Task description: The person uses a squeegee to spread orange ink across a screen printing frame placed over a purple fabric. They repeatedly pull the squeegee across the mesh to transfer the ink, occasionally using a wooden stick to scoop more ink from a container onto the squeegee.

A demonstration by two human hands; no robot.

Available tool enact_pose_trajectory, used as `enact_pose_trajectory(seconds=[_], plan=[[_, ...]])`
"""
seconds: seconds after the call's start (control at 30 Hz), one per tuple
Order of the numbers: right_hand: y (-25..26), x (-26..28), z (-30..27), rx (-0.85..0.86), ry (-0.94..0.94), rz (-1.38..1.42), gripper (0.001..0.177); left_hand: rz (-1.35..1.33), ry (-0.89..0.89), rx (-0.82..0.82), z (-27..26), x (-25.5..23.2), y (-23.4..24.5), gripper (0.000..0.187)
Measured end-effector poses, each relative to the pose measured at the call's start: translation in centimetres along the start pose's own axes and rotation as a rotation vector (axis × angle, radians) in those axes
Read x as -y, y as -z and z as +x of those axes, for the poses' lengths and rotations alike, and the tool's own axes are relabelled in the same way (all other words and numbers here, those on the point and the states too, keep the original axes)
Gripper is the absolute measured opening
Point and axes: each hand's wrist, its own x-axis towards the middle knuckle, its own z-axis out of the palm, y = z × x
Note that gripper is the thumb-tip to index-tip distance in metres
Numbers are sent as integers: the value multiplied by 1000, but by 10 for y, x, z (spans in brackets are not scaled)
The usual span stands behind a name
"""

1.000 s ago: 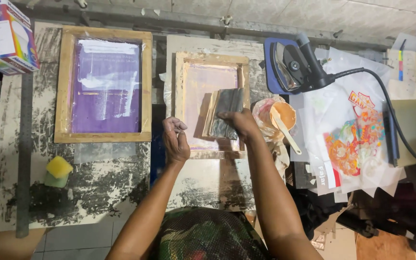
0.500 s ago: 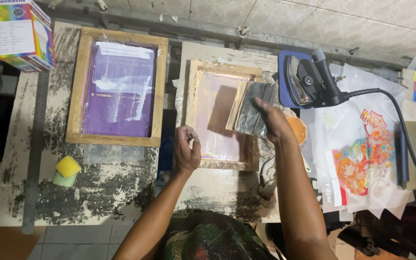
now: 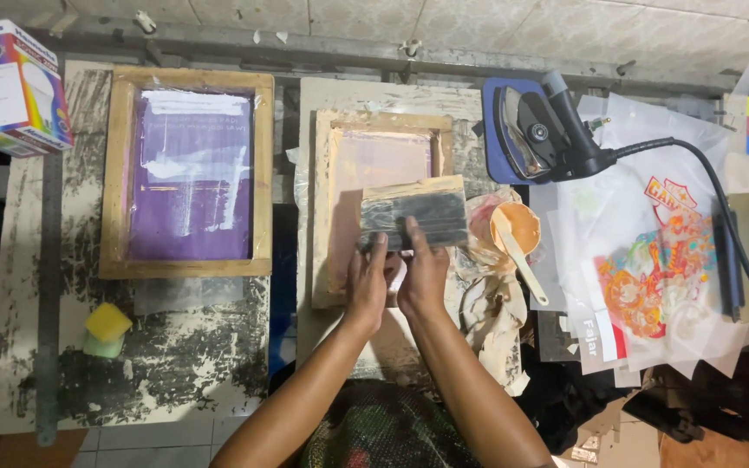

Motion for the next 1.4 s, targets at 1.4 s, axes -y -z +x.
enact_pose_trajectory(seconds=[1.4], plan=[[211, 156, 75, 763, 332, -1156, 31, 449, -120, -122, 103, -44, 43, 53]])
